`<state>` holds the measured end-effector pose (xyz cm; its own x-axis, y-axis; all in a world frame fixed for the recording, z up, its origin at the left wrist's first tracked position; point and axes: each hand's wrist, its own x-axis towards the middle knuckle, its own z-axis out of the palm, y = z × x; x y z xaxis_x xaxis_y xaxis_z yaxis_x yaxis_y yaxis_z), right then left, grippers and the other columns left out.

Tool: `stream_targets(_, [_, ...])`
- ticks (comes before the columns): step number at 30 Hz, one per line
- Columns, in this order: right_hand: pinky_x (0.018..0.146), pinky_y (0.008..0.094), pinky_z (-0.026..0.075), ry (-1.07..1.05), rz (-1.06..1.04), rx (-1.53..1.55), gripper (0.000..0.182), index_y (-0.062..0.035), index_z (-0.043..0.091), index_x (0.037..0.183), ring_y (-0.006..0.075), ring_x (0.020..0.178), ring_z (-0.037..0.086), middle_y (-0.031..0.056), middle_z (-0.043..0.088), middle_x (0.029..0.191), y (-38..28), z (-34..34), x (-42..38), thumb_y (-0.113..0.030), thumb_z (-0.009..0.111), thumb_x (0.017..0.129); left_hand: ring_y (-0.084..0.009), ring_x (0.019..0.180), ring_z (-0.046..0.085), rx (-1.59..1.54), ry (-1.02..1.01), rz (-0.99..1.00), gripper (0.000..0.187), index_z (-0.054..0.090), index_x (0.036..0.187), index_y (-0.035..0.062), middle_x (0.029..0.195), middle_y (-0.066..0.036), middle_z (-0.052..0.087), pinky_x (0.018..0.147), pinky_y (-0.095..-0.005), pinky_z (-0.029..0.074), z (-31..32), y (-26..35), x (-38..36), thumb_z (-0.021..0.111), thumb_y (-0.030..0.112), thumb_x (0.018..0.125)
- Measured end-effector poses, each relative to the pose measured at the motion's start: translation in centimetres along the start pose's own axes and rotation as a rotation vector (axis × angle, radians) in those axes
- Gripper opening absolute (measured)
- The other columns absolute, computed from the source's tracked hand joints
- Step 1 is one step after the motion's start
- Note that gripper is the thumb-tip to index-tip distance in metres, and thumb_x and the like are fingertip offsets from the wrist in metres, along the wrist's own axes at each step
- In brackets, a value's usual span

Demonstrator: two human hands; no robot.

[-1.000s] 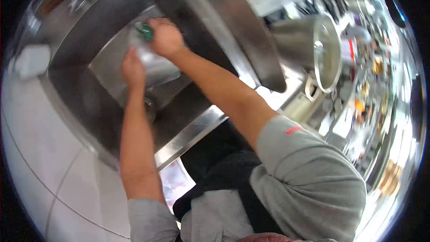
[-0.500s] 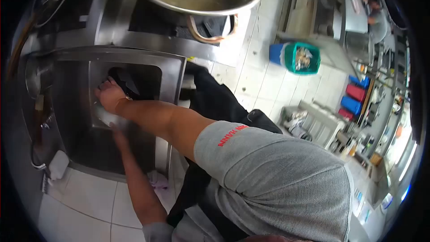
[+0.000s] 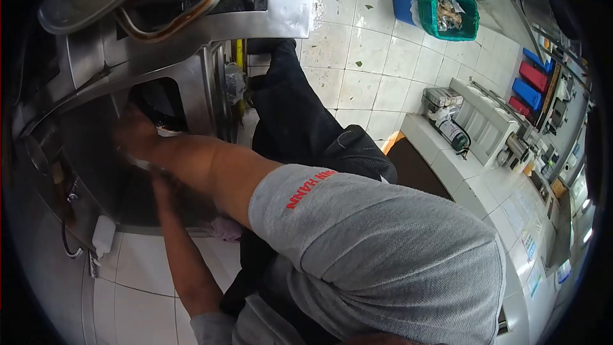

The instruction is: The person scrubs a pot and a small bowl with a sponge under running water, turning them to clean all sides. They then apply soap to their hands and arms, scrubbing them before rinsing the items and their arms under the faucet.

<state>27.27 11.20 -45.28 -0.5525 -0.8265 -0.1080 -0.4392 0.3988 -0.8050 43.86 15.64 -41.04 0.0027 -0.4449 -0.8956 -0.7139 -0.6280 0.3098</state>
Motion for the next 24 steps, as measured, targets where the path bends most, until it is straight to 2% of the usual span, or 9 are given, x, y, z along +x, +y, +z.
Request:
stream_targets(2, [0.126, 0.0527, 0.023, 0.027, -0.005, -0.008, 0.026, -0.0134, 0.079, 0.099, 0.0340, 0.128, 0.057, 0.0143, 0.070, 0.115, 0.0, -0.8, -0.6, -0.023, 0.059, 0.087, -0.0271, 0.130, 0.058, 0.054, 0.077, -0.033, 0.083, 0.030, 0.161, 0.0116, 0.151, -0.014, 0.052, 0.098, -0.0395, 0.053, 0.0, -0.1, 0.2, 0.030, 0.072, 0.104])
stream_targets(5, [0.126, 0.0529, 0.024, 0.100, -0.031, -0.032, 0.025, -0.0135, 0.079, 0.097, 0.0343, 0.127, 0.057, 0.0141, 0.070, 0.111, 0.3, -1.0, -0.9, -0.023, 0.059, 0.086, -0.0280, 0.124, 0.057, 0.105, 0.006, -0.121, 0.085, 0.022, 0.165, 0.0242, 0.151, -0.009, 0.049, 0.101, -0.0477, 0.047, -3.5, -2.2, 3.7, 0.036, 0.077, 0.100])
stream_targets(14, [0.126, 0.0528, 0.022, 0.035, -0.048, -0.044, 0.027, -0.0158, 0.079, 0.104, 0.0330, 0.128, 0.055, 0.0139, 0.067, 0.116, 0.7, -0.7, -1.1, -0.025, 0.057, 0.090, -0.0361, 0.141, 0.047, -0.078, -0.066, -0.059, 0.087, 0.017, 0.166, 0.0163, 0.164, -0.015, 0.034, 0.111, -0.0517, 0.043, -1.6, -1.5, 2.1, 0.034, 0.074, 0.102])
stream_targets(15, [0.127, 0.0524, 0.021, 0.066, -0.053, -0.036, 0.028, -0.0164, 0.078, 0.106, 0.0324, 0.129, 0.054, 0.0139, 0.067, 0.118, 0.7, -0.2, -1.1, -0.025, 0.057, 0.090, -0.0361, 0.141, 0.047, -0.080, -0.066, -0.059, 0.087, 0.017, 0.166, 0.0163, 0.164, -0.015, 0.034, 0.111, -0.0517, 0.043, -1.5, -1.6, 2.0, 0.034, 0.074, 0.102])
stream_targets(17, [0.126, 0.0516, 0.021, -0.005, -0.044, -0.074, 0.028, -0.0172, 0.078, 0.109, 0.0316, 0.131, 0.053, 0.0136, 0.066, 0.120, 0.6, -1.1, -1.1, -0.026, 0.057, 0.091, -0.0287, 0.128, 0.058, -0.030, 0.004, 0.026, 0.084, 0.038, 0.156, 0.0042, 0.147, -0.015, 0.055, 0.102, -0.0422, 0.050, -1.0, -1.8, 1.7, 0.030, 0.071, 0.105])
stream_targets(19, [0.126, 0.0507, 0.020, -0.075, -0.037, -0.114, 0.029, -0.0181, 0.078, 0.111, 0.0309, 0.134, 0.051, 0.0134, 0.066, 0.122, 0.7, -2.5, -1.2, -0.026, 0.057, 0.093, -0.0306, 0.132, 0.055, -0.014, 0.012, -0.009, 0.084, 0.034, 0.159, 0.0055, 0.150, -0.016, 0.052, 0.105, -0.0437, 0.048, -0.7, -1.2, 1.2, 0.029, 0.070, 0.105])
stream_targets(21, [0.114, 0.0500, 0.037, -0.052, -0.109, 0.022, 0.028, -0.0046, 0.079, 0.099, 0.0342, 0.116, 0.064, 0.0198, 0.072, 0.113, 0.9, -3.9, -1.2, -0.022, 0.066, 0.083, -0.0324, 0.135, 0.052, -0.005, 0.026, -0.040, 0.083, 0.029, 0.161, 0.0068, 0.153, -0.016, 0.049, 0.107, -0.0452, 0.047, -0.1, -1.5, 1.1, 0.029, 0.069, 0.106])
stream_targets(23, [0.102, 0.0494, 0.047, -0.161, -0.042, -0.280, 0.027, -0.0069, 0.080, 0.098, 0.0325, 0.109, 0.068, 0.0179, 0.074, 0.106, 0.5, 0.2, 0.6, -0.024, 0.065, 0.082, -0.0318, 0.140, 0.049, -0.098, 0.018, 0.108, 0.081, 0.017, 0.166, 0.0164, 0.160, -0.013, 0.041, 0.110, -0.0481, 0.044, -0.9, -3.9, 2.3, 0.035, 0.067, 0.106])
stream_targets(24, [0.092, 0.0473, 0.053, -0.202, -0.135, -0.252, 0.026, -0.0076, 0.080, 0.096, 0.0319, 0.101, 0.070, 0.0162, 0.075, 0.101, 0.8, -0.6, 0.8, -0.022, 0.063, 0.083, -0.0277, 0.140, 0.049, -0.085, -0.011, 0.335, 0.071, 0.018, 0.166, 0.0152, 0.157, -0.014, 0.044, 0.112, -0.0412, 0.043, -3.0, -8.6, 6.3, 0.033, 0.057, 0.111])
